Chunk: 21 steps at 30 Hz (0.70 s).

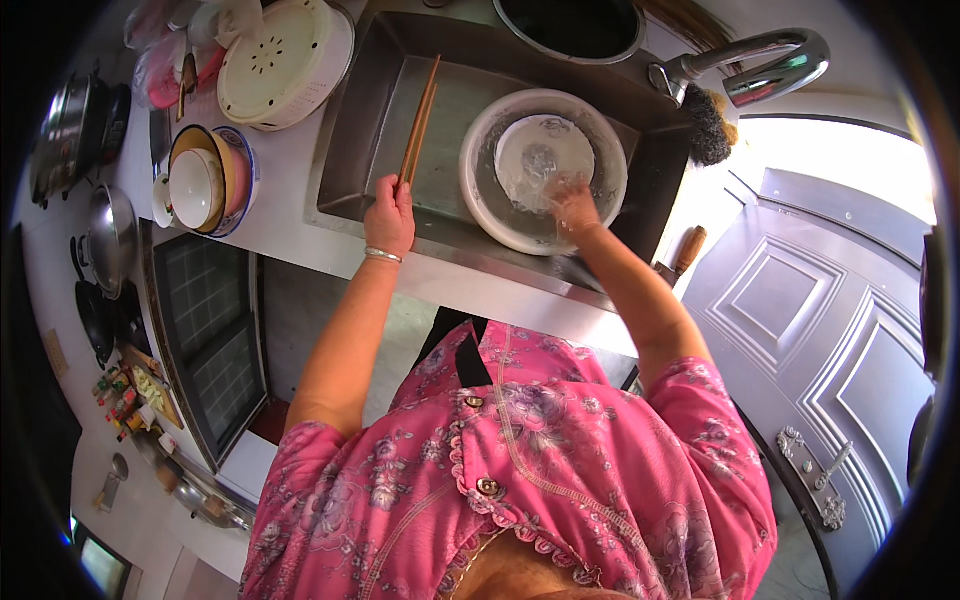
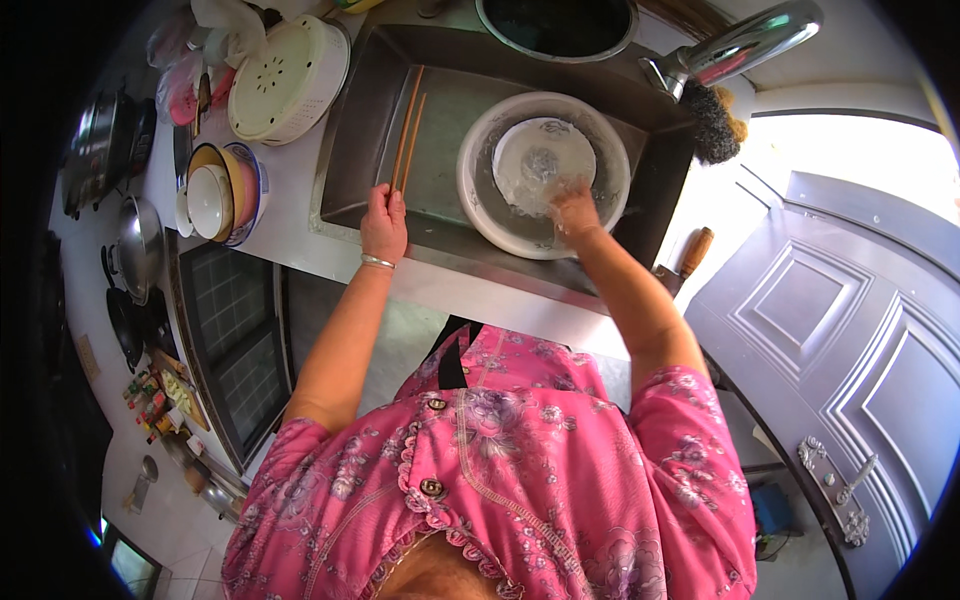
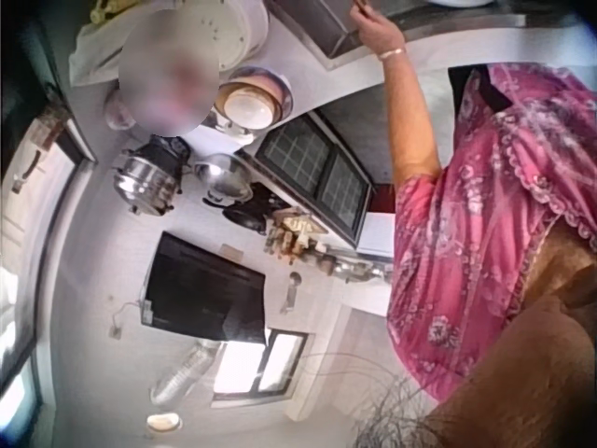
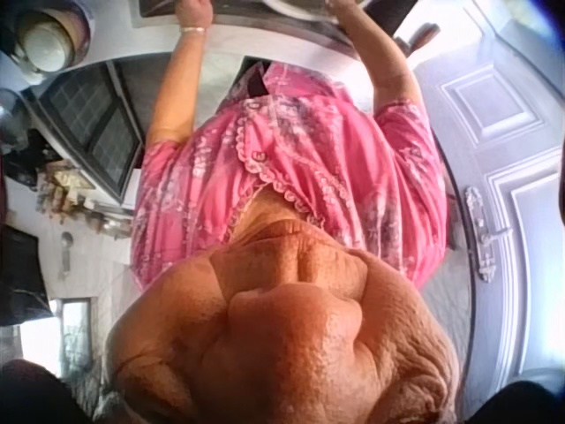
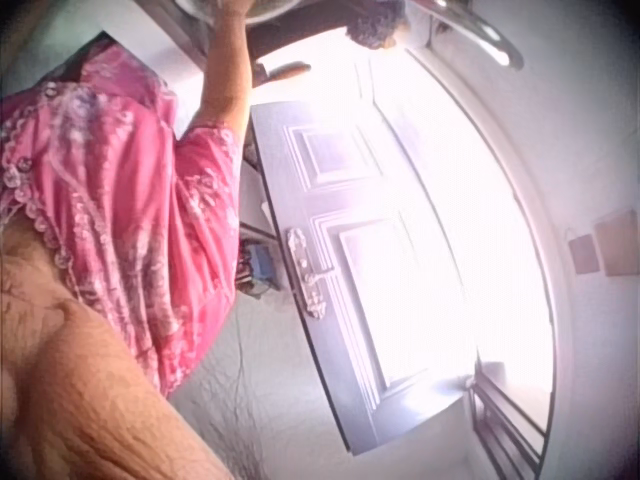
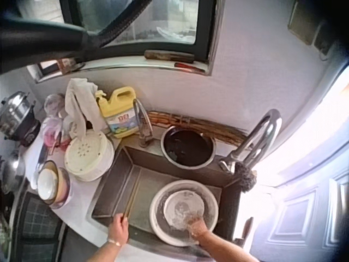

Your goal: The person slices a white vegetable into thin pieces on a wooden cutting board using a cleaver. They then wash a bowl and chopsticks in the sink, rinse a green-striped gourd, and cut it into sections.

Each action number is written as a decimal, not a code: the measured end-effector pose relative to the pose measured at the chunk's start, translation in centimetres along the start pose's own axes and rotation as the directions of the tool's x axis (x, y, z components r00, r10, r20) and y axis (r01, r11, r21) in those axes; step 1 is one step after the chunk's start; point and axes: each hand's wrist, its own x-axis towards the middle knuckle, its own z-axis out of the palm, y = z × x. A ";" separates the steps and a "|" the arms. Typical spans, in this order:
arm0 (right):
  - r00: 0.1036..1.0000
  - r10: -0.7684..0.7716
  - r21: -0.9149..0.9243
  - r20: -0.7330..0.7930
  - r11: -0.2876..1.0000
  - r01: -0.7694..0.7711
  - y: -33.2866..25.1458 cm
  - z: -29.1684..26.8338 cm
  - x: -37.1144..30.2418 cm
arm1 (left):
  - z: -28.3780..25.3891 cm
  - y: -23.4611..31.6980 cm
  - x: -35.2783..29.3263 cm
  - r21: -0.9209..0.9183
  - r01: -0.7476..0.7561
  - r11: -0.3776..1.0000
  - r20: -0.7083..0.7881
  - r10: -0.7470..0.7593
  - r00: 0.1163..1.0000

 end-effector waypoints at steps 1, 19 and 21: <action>0.999 -0.004 0.133 -0.047 0.991 0.011 -1.0 -0.1 0.7 | -0.1 0.0 0.0 0.005 0.004 1.000 0.005 -0.004 1.000; 0.963 -0.184 0.145 -0.195 0.966 0.214 1.9 -2.4 2.2 | -0.5 0.0 -0.1 0.003 -0.029 1.000 -0.011 0.029 1.000; 0.950 -0.207 -0.170 -0.232 0.971 0.170 3.0 -2.4 2.4 | -0.3 0.0 -0.2 -0.017 -0.021 1.000 -0.017 0.021 1.000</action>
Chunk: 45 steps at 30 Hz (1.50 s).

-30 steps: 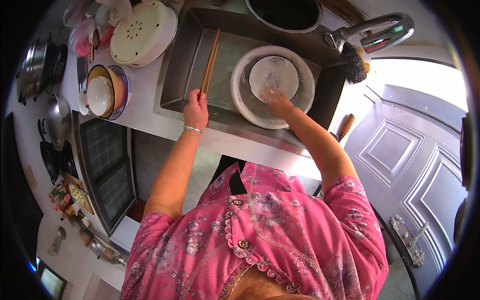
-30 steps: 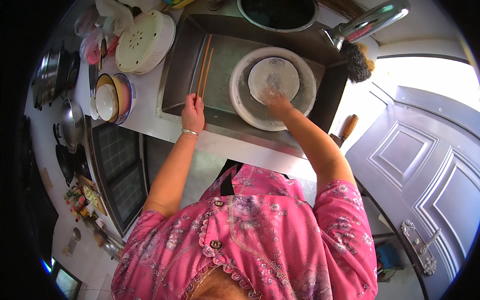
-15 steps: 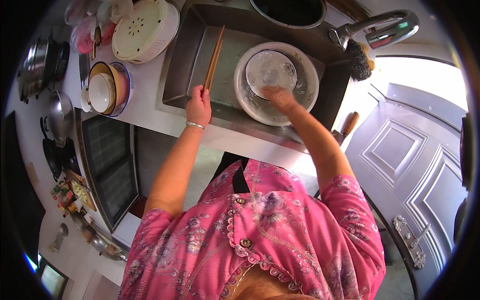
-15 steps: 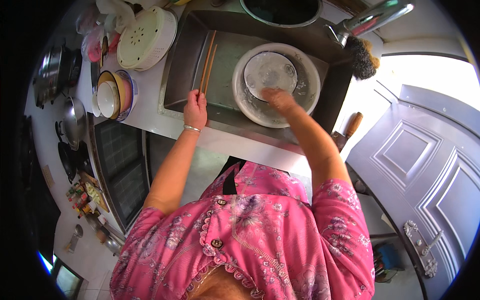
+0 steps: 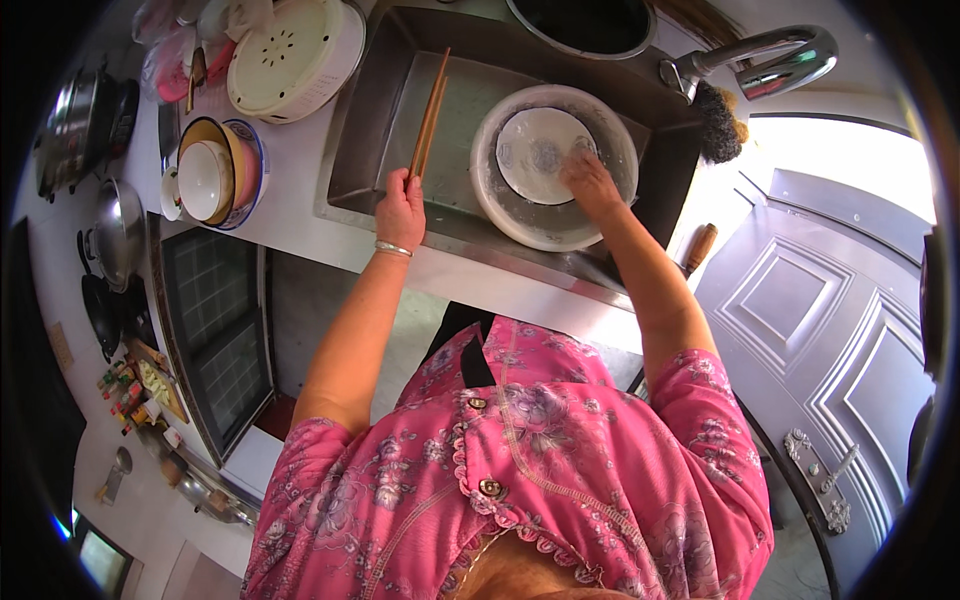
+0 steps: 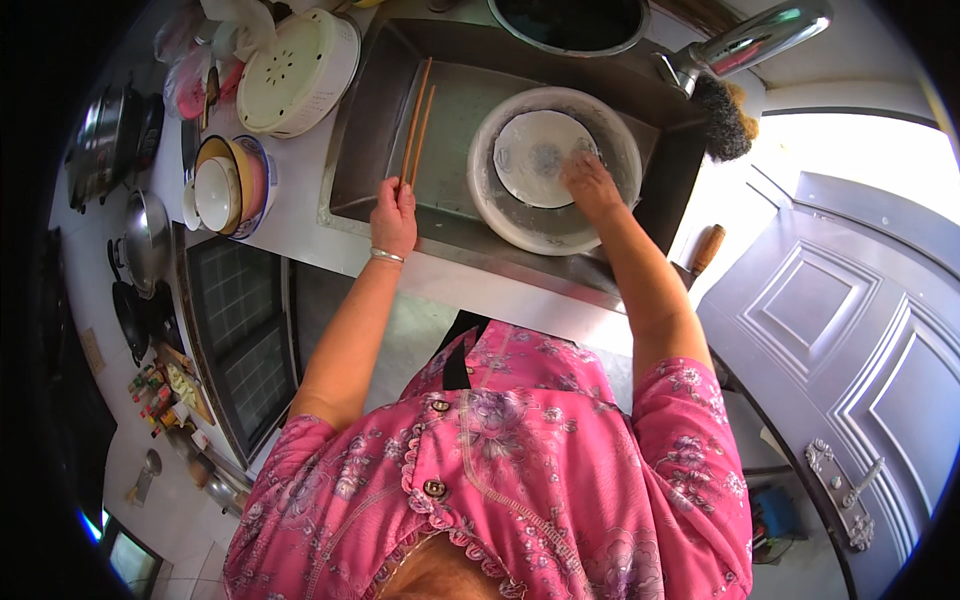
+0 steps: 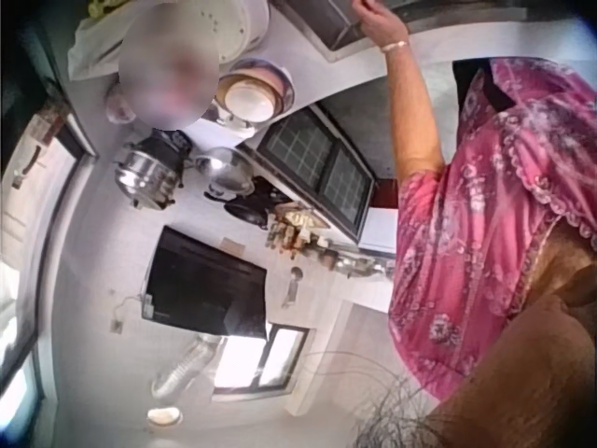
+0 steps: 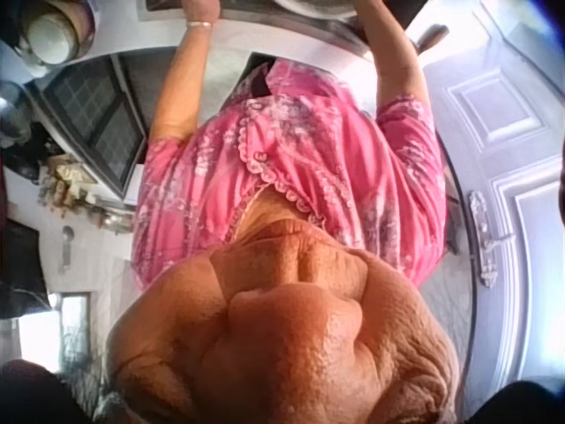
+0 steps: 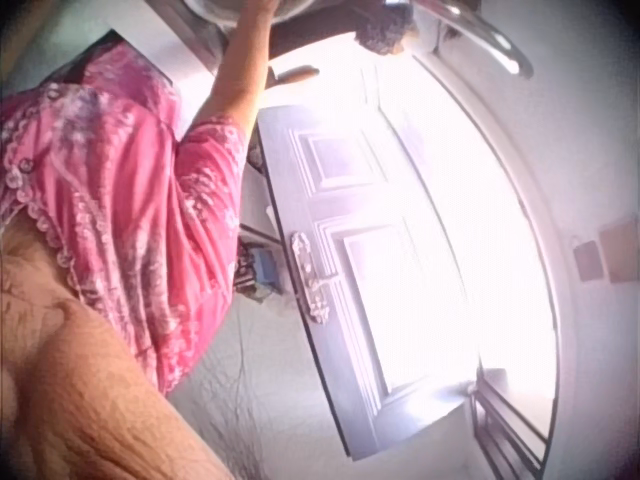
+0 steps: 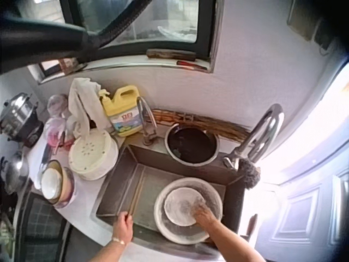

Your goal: The person slices a white vegetable into thin pieces on a wooden cutting board using a cleaver. They then wash a bowl and chopsticks in the sink, rinse a green-striped gourd, and cut it into sections.

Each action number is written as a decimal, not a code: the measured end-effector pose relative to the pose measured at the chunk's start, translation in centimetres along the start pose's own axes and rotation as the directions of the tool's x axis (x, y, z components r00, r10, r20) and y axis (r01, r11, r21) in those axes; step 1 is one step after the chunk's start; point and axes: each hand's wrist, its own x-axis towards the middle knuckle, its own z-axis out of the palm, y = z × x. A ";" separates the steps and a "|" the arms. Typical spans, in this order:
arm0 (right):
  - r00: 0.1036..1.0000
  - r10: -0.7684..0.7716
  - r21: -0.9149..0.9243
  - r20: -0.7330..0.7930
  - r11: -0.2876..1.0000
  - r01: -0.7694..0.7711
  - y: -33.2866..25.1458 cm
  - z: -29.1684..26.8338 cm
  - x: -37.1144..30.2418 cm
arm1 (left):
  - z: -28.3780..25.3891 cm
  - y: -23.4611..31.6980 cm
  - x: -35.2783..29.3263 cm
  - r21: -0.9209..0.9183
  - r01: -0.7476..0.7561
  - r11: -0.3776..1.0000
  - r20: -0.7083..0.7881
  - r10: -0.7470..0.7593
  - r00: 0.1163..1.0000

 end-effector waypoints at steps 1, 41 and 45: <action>0.991 0.124 -0.033 -0.045 0.991 -0.126 -0.9 1.8 -0.6 | 0.1 0.1 0.2 -0.019 0.008 1.000 0.011 -0.008 1.000; 0.980 0.050 0.397 -0.193 0.917 0.031 -6.6 0.7 -1.2 | 0.4 0.5 0.5 0.033 -0.065 0.997 -0.001 0.065 0.998; 0.995 -0.032 0.233 -0.096 0.971 0.054 -1.8 -1.1 -1.6 | 0.0 -0.1 0.3 0.044 -0.049 0.998 0.012 0.049 0.999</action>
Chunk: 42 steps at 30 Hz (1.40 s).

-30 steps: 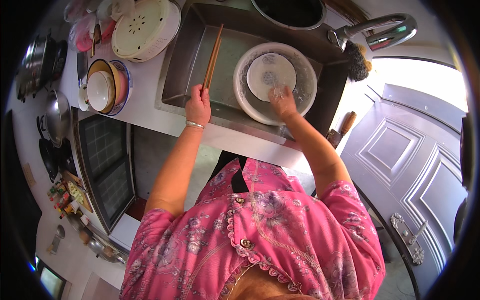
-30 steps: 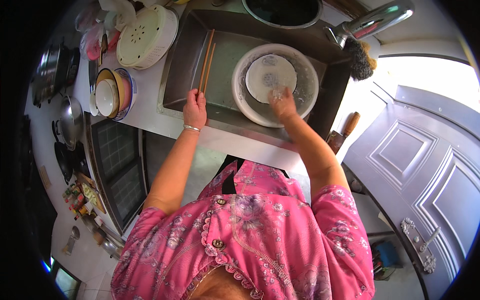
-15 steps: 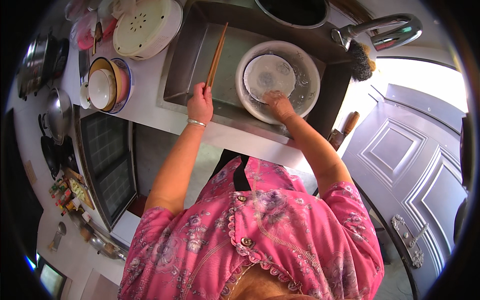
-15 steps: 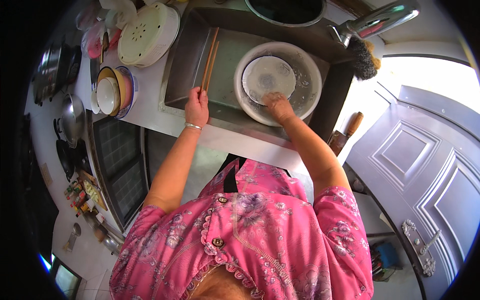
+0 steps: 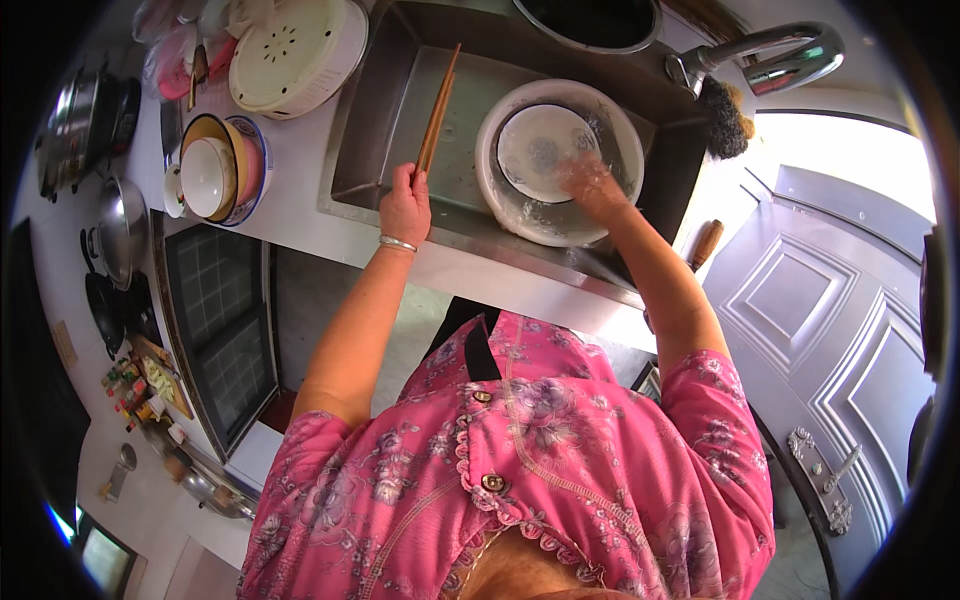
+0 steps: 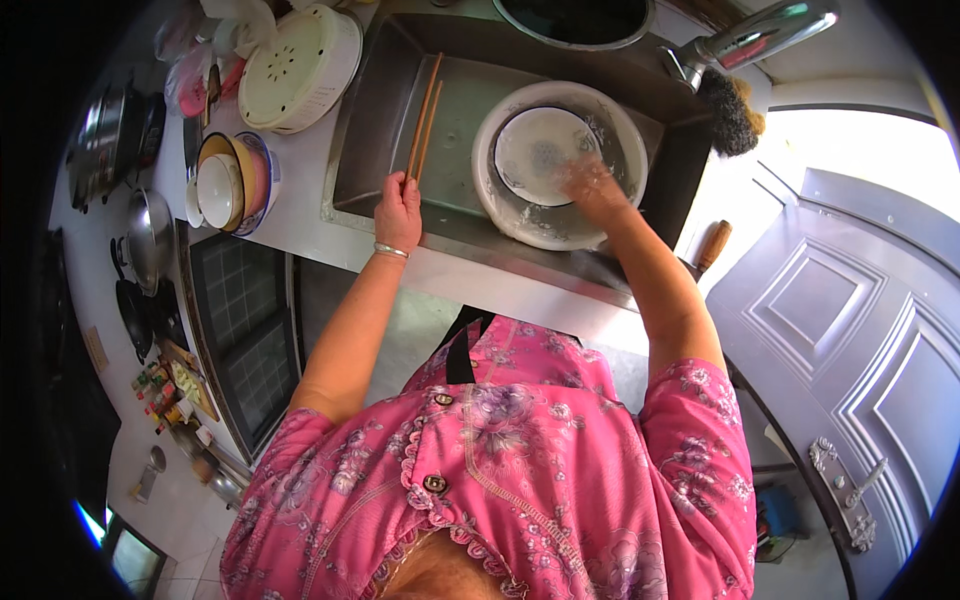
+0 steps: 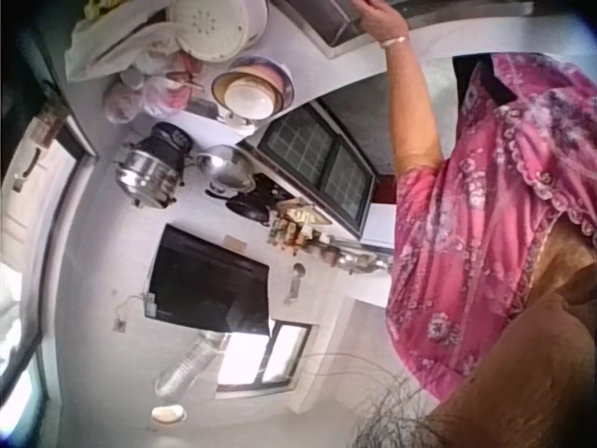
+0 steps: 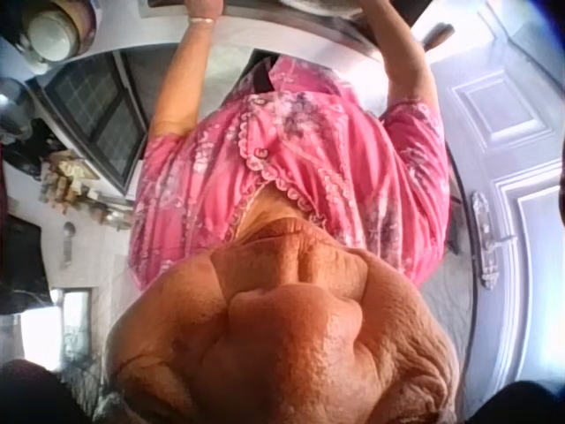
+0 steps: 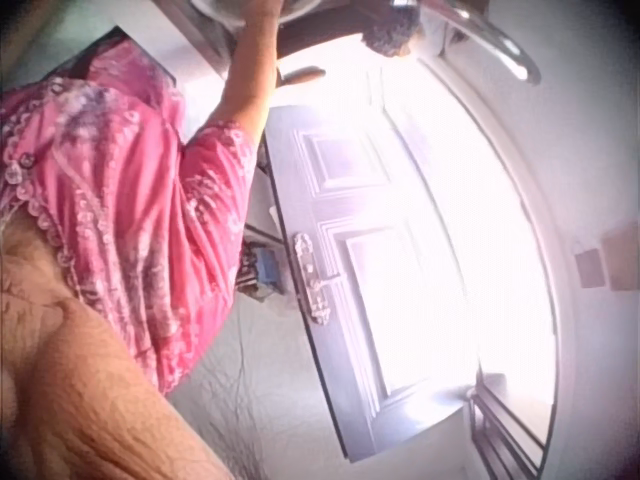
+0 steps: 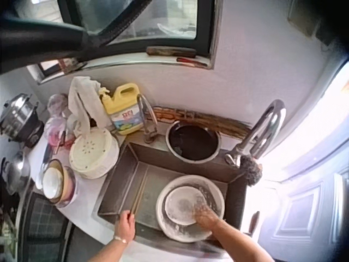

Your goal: The person slices a white vegetable into thin pieces on a wooden cutting board using a cleaver. They then wash a bowl and chopsticks in the sink, rinse a green-striped gourd, and cut it into sections.

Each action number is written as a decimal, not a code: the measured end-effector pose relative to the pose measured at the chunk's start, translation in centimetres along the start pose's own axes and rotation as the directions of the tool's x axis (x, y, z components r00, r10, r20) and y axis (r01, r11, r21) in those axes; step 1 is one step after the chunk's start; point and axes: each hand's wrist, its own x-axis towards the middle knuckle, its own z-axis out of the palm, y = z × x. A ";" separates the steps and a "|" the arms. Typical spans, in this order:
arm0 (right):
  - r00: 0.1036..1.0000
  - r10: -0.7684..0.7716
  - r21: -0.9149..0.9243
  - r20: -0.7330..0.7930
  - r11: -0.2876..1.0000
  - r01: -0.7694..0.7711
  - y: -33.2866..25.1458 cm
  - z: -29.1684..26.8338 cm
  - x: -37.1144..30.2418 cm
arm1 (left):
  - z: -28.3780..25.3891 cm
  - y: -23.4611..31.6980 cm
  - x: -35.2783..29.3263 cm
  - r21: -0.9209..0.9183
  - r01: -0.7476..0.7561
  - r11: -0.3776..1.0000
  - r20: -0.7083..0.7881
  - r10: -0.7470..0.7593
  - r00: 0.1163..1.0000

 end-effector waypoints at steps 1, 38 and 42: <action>0.998 0.030 -0.111 -0.047 0.993 -0.035 1.4 0.4 -0.3 | 0.1 0.1 0.0 -0.019 0.009 1.000 0.002 -0.009 1.000; 0.902 0.220 -0.361 0.373 0.929 -0.078 -2.4 1.2 1.4 | 0.4 0.4 0.2 -0.041 -0.013 0.999 -0.023 0.012 1.000; 0.948 0.302 0.167 0.105 0.934 -0.316 -5.9 -1.7 1.8 | -0.2 0.8 0.3 0.007 -0.015 1.000 -0.019 0.016 1.000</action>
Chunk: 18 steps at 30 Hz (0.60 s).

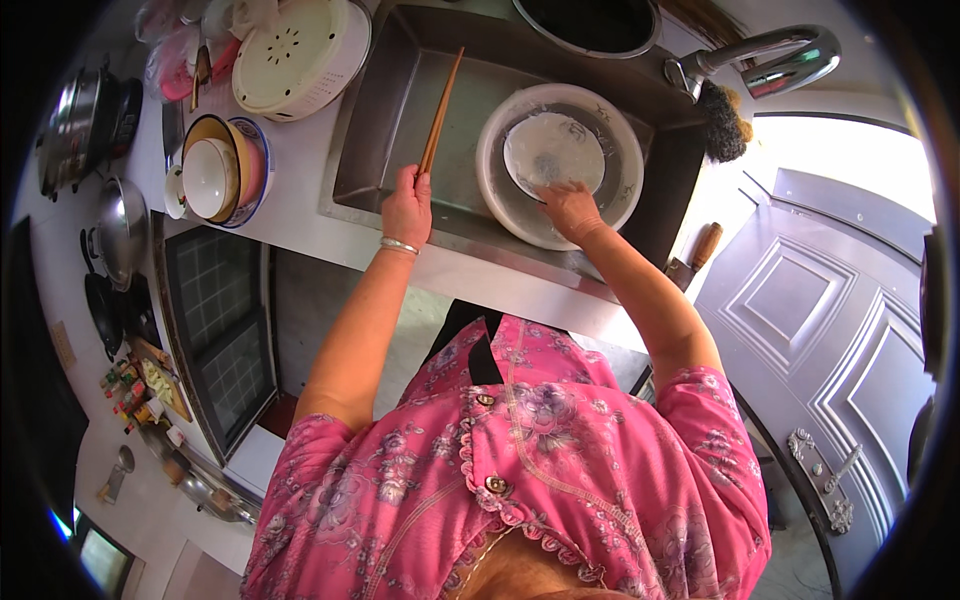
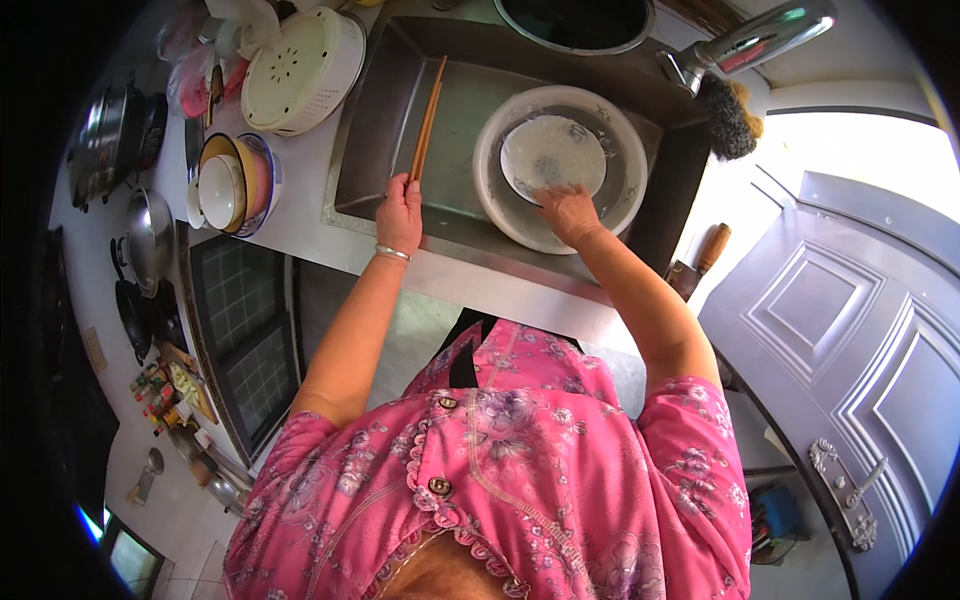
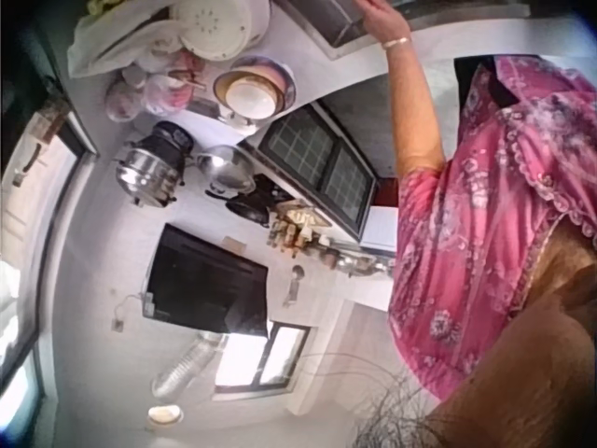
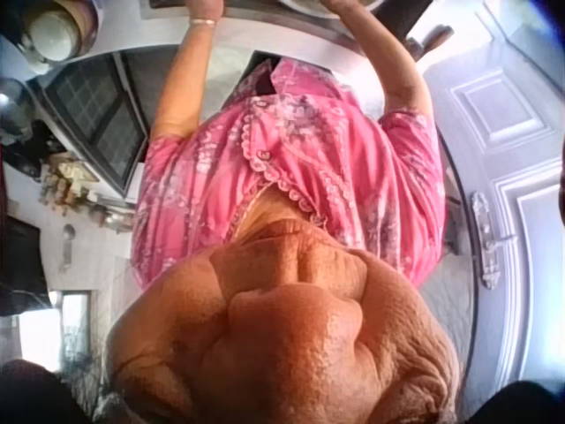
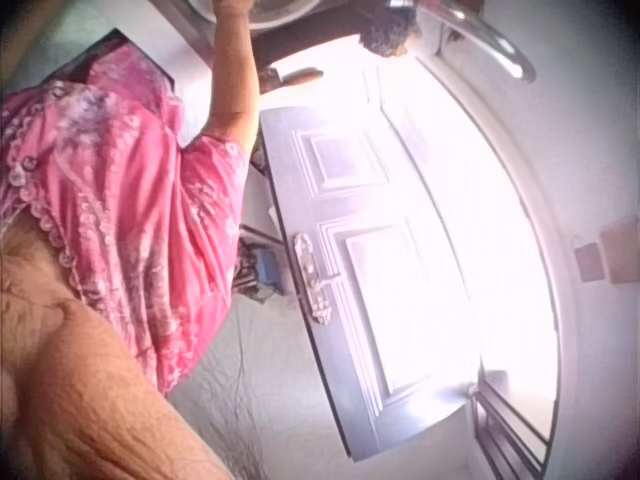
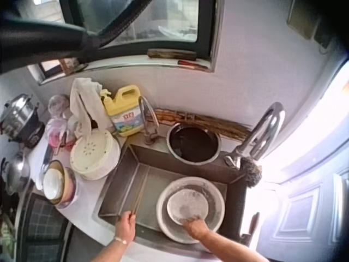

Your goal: The person slices a white vegetable into thin pieces on a wooden cutting board using a cleaver. They then wash a bowl and chopsticks in the sink, rinse a green-striped gourd, and cut it into sections.

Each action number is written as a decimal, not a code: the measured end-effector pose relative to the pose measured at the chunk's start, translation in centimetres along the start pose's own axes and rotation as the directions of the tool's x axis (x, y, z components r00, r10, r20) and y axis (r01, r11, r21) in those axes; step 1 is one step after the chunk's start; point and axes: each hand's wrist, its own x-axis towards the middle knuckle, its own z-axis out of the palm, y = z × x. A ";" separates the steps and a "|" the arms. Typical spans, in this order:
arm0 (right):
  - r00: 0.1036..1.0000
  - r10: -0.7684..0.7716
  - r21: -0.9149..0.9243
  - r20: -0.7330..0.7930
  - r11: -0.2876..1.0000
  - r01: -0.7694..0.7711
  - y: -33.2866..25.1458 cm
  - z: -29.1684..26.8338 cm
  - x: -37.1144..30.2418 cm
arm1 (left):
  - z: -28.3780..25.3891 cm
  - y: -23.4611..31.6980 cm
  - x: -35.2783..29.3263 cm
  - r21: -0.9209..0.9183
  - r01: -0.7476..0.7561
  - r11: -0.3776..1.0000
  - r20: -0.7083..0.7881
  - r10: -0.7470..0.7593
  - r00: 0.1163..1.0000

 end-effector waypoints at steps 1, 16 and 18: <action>1.000 0.001 0.076 -0.018 0.997 0.000 -0.5 -1.1 0.1 | -0.2 0.1 0.1 -0.020 0.055 0.998 0.025 -0.054 0.998; 0.738 0.464 0.708 0.489 -0.705 -0.026 -4.3 -9.9 -0.8 | 1.7 3.7 1.5 -0.662 0.681 0.313 0.509 -0.478 0.716; 0.693 0.457 0.676 0.558 -0.734 -0.060 -5.1 -10.1 -0.3 | 1.5 4.8 1.5 -0.646 0.752 0.134 0.611 -0.500 0.614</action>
